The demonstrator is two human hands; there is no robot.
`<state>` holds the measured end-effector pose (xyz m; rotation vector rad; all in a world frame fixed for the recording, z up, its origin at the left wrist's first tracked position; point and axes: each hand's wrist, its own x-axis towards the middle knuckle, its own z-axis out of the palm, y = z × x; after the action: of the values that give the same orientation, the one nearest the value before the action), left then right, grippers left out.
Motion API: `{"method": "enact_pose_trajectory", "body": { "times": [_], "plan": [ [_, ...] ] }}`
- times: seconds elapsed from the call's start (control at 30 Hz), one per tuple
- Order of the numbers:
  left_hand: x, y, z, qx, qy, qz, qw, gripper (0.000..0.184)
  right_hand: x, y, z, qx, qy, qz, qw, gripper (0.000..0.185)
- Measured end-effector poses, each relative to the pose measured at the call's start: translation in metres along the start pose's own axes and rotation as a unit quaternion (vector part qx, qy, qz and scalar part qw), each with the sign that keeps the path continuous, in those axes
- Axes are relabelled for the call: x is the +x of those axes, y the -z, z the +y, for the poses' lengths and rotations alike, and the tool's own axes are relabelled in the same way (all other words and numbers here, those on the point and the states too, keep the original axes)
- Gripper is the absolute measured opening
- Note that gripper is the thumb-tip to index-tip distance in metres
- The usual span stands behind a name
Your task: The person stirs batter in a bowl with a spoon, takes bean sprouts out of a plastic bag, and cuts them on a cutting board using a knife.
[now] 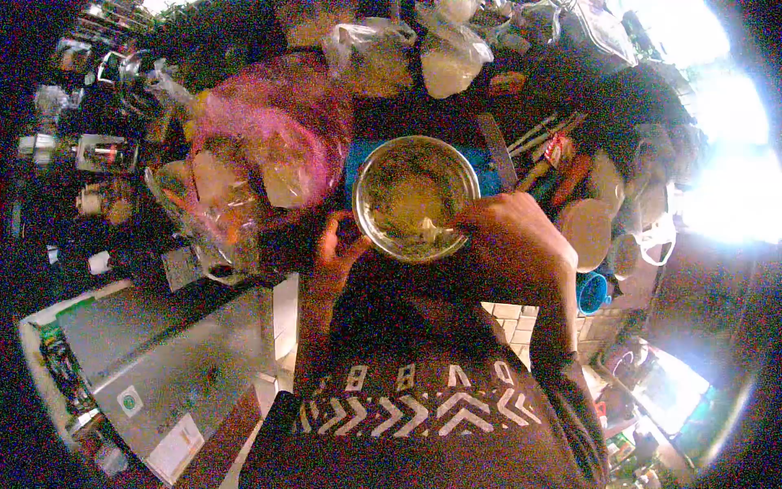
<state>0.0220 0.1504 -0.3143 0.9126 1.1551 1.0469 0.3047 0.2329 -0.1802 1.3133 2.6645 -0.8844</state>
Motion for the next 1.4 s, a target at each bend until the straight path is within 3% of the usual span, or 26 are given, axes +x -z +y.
{"method": "enact_pose_trajectory", "body": {
  "times": [0.07, 0.17, 0.23, 0.37, 0.5, 0.6, 0.7, 0.77, 0.97, 1.1, 1.17, 1.27, 1.4],
  "plan": [
    [-0.001, -0.002, 0.0, 0.008, -0.01, -0.002, 1.0, 0.041, 0.001, -0.001, 0.004, 0.008, 0.033, 0.05, 0.998, 0.02],
    [-0.002, -0.005, -0.005, -0.018, -0.001, -0.009, 1.0, 0.039, 0.005, -0.005, 0.0, 0.077, 0.041, 0.0, 0.996, 0.02],
    [-0.002, -0.005, -0.012, -0.003, -0.029, -0.002, 1.0, 0.038, 0.005, -0.008, 0.001, 0.06, 0.056, -0.012, 0.997, 0.021],
    [-0.006, -0.006, -0.006, 0.003, -0.02, 0.001, 1.0, 0.037, 0.002, 0.0, 0.006, -0.051, -0.013, -0.041, 0.998, 0.027],
    [-0.005, -0.006, -0.021, 0.028, -0.05, -0.013, 0.998, 0.038, 0.006, 0.008, 0.01, -0.144, 0.05, 0.079, 0.985, 0.036],
    [-0.013, -0.017, -0.012, 0.035, -0.067, -0.005, 0.997, 0.038, 0.006, 0.008, -0.007, -0.101, 0.054, 0.09, 0.989, 0.032],
    [-0.019, -0.025, -0.01, -0.014, -0.021, -0.006, 1.0, 0.035, -0.002, -0.009, -0.011, -0.021, 0.068, 0.014, 0.997, 0.027],
    [-0.026, -0.029, 0.003, 0.126, -0.107, 0.002, 0.986, 0.036, -0.009, -0.013, -0.015, -0.09, 0.021, -0.047, 0.995, 0.021],
    [-0.035, -0.033, 0.001, 0.244, -0.162, 0.003, 0.956, 0.035, -0.022, -0.008, -0.002, -0.192, -0.068, 0.049, 0.978, 0.013],
    [-0.035, -0.037, 0.006, 0.25, -0.188, 0.006, 0.95, 0.034, -0.022, -0.035, 0.005, 0.013, 0.057, 0.092, 0.994, 0.013],
    [-0.034, -0.037, 0.007, 0.256, -0.203, -0.023, 0.945, 0.035, -0.022, -0.048, -0.002, -0.087, 0.047, 0.021, 0.995, 0.011],
    [-0.034, -0.042, -0.002, 0.248, -0.235, -0.054, 0.938, 0.034, -0.027, -0.051, 0.014, -0.134, 0.003, 0.079, 0.988, 0.009],
    [-0.033, -0.044, -0.006, 0.261, -0.204, -0.056, 0.942, 0.034, -0.024, -0.034, 0.025, -0.163, -0.03, 0.064, 0.984, 0.008]
  ]
}}
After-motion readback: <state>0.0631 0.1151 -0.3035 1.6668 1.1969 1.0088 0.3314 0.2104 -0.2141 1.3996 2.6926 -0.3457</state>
